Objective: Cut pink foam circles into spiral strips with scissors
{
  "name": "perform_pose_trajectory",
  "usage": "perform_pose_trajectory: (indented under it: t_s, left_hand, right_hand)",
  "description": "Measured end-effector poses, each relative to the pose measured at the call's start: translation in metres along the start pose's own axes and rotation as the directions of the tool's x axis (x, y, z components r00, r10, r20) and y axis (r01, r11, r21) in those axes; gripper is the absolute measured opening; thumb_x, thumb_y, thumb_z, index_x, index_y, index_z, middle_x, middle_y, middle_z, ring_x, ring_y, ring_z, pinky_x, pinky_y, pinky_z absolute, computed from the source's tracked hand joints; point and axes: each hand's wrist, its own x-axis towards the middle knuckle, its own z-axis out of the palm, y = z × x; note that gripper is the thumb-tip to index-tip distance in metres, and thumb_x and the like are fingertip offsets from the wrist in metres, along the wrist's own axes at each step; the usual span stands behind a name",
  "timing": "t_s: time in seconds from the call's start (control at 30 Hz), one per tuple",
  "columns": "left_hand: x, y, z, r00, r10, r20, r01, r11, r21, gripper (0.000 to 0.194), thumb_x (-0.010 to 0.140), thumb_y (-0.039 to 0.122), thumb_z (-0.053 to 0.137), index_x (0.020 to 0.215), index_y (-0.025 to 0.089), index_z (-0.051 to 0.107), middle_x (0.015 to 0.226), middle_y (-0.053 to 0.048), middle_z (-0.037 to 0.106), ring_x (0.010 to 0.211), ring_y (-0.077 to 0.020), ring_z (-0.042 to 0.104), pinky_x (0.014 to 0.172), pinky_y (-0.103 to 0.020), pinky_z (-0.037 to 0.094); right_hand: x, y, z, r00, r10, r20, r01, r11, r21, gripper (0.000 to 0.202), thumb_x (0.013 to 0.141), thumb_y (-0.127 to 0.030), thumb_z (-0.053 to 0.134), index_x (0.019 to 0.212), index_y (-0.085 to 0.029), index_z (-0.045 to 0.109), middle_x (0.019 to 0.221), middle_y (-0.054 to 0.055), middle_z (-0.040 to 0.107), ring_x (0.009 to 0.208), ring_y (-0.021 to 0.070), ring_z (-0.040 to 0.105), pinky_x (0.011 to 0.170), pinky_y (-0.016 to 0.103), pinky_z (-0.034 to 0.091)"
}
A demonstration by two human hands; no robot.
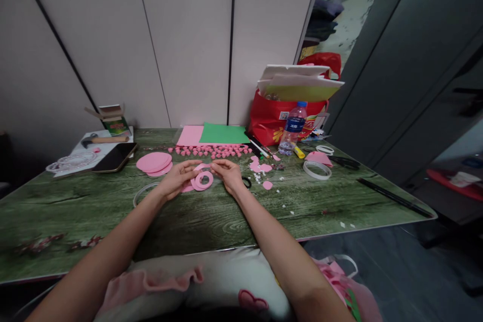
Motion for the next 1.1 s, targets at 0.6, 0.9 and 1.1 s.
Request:
perform_pose_trajectory:
  t_s: [0.6,0.9,1.1]
  left_hand:
    - [0.0002,-0.0018,-0.0032,0.997,-0.04,0.064,0.043,0.998,-0.039,0.042,0.063,0.021,0.068,0.101,0.011,0.055,0.069,-0.004,0.062,0.053,-0.0099,0.057,0.052,-0.022,0.044]
    - [0.0005,0.0012,-0.0005,1.0,-0.012,-0.006,0.012,0.998,-0.054,0.053,0.054,0.012,0.07,0.105,0.012,0.055,0.078,-0.005,0.065,0.066,-0.0114,0.06,0.064,-0.023,0.045]
    - [0.0005,0.0015,-0.0014,0.998,-0.042,-0.042,0.039,0.996,-0.075,0.047,0.055,0.008,0.067,0.101,0.013,0.058,0.076,-0.004,0.065,0.061,-0.0095,0.059,0.058,-0.019,0.045]
  right_hand:
    - [-0.0027,-0.0012,0.0018,0.999,0.037,0.031,-0.037,0.999,-0.005,0.023,0.048,-0.023,0.077,0.066,-0.017,0.064,0.06,-0.002,0.064,0.052,0.0078,0.057,0.061,0.022,0.047]
    - [-0.0015,-0.0019,0.0018,1.0,0.01,-0.004,-0.01,1.0,0.025,0.025,0.047,-0.027,0.078,0.065,-0.016,0.065,0.063,-0.001,0.065,0.055,0.0089,0.058,0.066,0.026,0.049]
    - [0.0007,-0.0015,0.0018,1.0,0.025,-0.013,-0.024,0.996,0.087,0.022,0.049,-0.026,0.077,0.066,-0.015,0.067,0.066,0.0,0.066,0.059,0.0089,0.059,0.069,0.024,0.05]
